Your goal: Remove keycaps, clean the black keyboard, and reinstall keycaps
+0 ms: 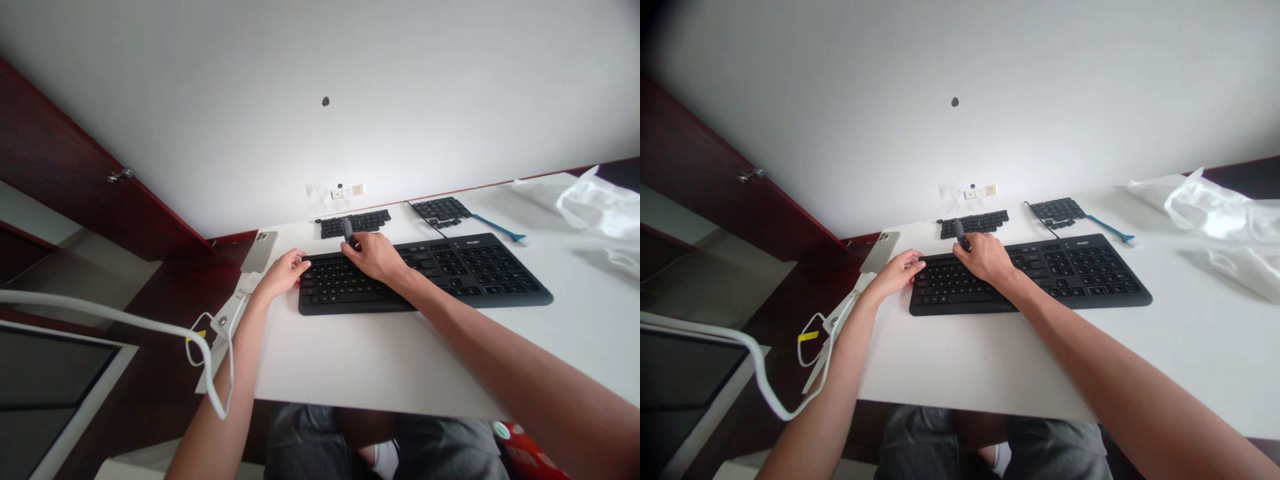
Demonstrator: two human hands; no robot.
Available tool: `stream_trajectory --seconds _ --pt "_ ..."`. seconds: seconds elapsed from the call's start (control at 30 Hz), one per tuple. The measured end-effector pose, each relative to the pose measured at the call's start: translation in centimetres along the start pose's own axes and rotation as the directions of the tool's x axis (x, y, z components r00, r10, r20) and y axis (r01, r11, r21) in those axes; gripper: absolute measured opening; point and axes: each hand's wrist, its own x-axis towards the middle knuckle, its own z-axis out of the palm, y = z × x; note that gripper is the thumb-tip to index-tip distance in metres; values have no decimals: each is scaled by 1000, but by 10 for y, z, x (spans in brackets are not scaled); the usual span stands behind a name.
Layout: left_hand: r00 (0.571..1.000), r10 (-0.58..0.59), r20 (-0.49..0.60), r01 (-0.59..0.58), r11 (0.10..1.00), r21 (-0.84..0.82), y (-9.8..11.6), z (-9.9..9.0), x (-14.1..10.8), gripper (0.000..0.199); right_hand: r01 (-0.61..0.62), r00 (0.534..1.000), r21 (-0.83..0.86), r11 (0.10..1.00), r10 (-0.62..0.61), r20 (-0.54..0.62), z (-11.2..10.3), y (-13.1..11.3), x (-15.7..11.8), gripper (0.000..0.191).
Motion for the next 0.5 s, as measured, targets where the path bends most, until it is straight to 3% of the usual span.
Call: stream_trajectory --seconds 0.1,0.27,0.5 --pt "1000 0 20 0 1000 -7 6 6 -1 28 -14 999 10 1000 14 -37 -2 1 0 35" --pt "999 -37 13 38 996 -85 11 8 -2 22 109 983 91 990 -94 -157 -6 3 0 41" --pt "985 27 -172 -31 999 -21 10 16 1 10 122 976 476 871 -191 100 -7 -9 10 38"
